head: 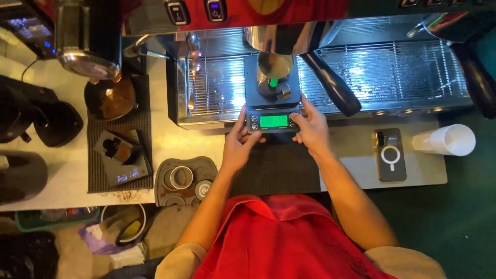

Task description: Preparing espresso by grinding beans, weighing and tamping the grounds in a portafilter, and operating an espresso machine.

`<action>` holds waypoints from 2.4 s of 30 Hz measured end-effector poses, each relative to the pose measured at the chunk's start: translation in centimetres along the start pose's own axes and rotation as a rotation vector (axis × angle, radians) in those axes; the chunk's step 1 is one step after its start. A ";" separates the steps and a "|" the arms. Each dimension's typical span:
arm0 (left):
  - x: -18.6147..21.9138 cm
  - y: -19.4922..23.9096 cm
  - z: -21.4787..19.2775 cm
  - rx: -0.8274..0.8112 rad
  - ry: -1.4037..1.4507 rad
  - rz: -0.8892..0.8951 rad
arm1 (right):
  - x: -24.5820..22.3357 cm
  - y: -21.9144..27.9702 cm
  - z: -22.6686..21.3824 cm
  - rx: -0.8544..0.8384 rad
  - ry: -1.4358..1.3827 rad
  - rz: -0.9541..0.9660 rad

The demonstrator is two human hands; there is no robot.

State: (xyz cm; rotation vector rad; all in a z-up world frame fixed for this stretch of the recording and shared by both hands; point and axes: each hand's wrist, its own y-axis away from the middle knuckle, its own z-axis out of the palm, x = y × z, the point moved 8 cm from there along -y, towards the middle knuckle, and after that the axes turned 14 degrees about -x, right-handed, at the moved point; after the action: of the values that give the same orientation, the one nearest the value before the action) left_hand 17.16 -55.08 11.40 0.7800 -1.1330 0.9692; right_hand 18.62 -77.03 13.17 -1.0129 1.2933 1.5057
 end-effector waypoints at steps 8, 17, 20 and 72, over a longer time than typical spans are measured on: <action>-2.3 -1.6 2.6 -0.029 0.109 -0.034 | 3.9 0.7 -4.6 -0.001 -0.152 0.031; -9.8 -6.8 13.9 -0.050 0.175 -0.092 | 4.6 2.9 -18.0 -0.107 -0.071 -0.028; -9.5 -8.1 18.2 -0.054 0.176 -0.107 | 4.0 3.2 -22.3 -0.101 -0.073 -0.024; -5.3 8.2 0.2 -0.106 -0.884 0.027 | -9.1 -8.9 16.7 -0.396 -0.798 -0.423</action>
State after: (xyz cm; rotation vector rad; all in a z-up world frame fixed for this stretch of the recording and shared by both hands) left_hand 8.83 -53.26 6.57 1.1516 -1.9350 0.5638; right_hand 29.10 -60.84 21.50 -0.7247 0.2098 1.6007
